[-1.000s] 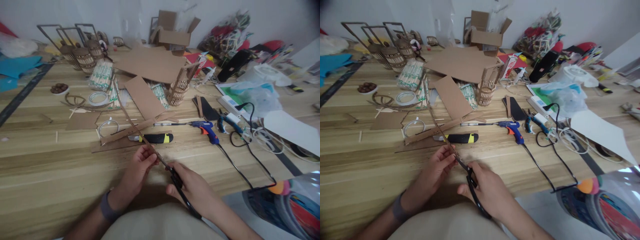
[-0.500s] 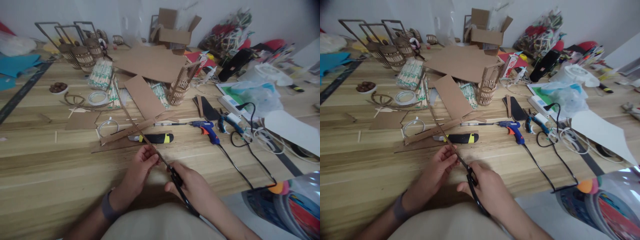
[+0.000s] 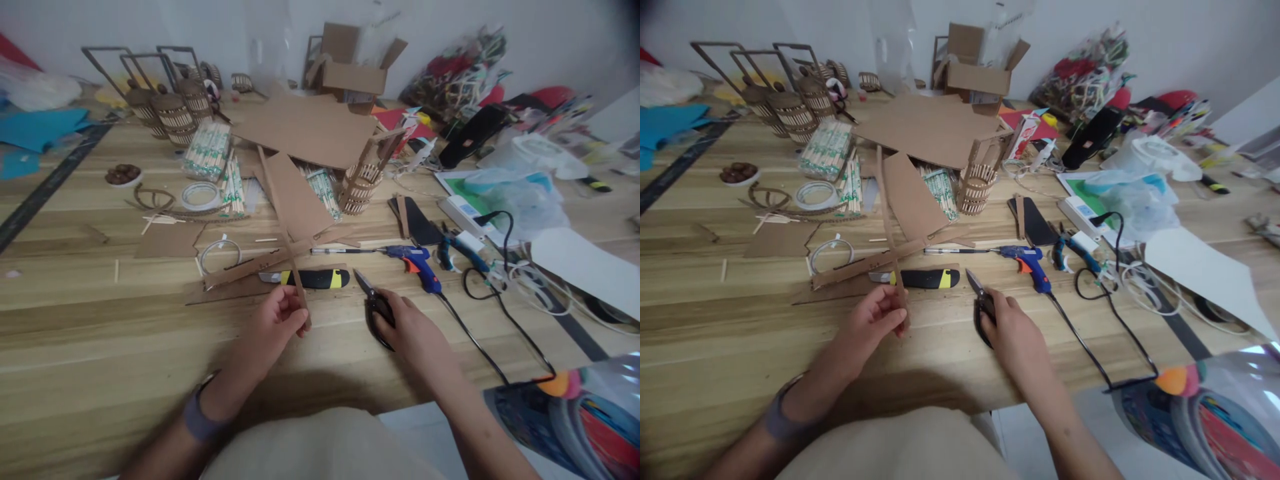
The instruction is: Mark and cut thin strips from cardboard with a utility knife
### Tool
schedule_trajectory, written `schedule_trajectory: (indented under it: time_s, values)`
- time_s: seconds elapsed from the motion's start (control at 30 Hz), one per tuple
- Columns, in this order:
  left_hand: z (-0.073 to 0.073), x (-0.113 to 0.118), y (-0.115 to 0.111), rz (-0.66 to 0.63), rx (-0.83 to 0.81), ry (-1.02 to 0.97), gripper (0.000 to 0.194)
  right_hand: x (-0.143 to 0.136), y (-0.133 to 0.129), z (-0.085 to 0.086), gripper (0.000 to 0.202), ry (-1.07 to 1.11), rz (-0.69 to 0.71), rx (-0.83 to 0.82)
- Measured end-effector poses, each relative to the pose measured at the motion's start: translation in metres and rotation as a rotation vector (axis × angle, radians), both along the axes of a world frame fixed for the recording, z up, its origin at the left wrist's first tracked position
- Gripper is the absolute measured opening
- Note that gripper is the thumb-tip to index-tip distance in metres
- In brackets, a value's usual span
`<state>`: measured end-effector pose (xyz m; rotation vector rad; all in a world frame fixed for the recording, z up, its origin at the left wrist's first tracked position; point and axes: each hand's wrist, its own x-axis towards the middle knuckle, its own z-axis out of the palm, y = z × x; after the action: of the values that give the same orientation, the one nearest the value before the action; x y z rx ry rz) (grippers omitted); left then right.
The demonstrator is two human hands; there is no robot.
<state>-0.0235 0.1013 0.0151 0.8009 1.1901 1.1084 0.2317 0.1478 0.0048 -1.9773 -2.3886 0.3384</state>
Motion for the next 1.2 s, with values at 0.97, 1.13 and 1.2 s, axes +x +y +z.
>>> schedule_trajectory:
  time_s: [0.97, 1.13, 1.2]
  values:
    - [-0.013, -0.012, -0.006, 0.19, -0.091, -0.252, 0.021, -0.105, 0.002, -0.003, 0.006, 0.959, 0.457, 0.203]
    - [-0.014, -0.012, -0.007, 0.187, -0.085, -0.168, 0.02, -0.105, 0.002, -0.002, 0.012, 1.013, 0.483, 0.249]
    - [-0.014, -0.012, -0.008, 0.191, -0.068, -0.116, 0.017, -0.105, 0.001, -0.001, 0.015, 1.022, 0.486, 0.256]
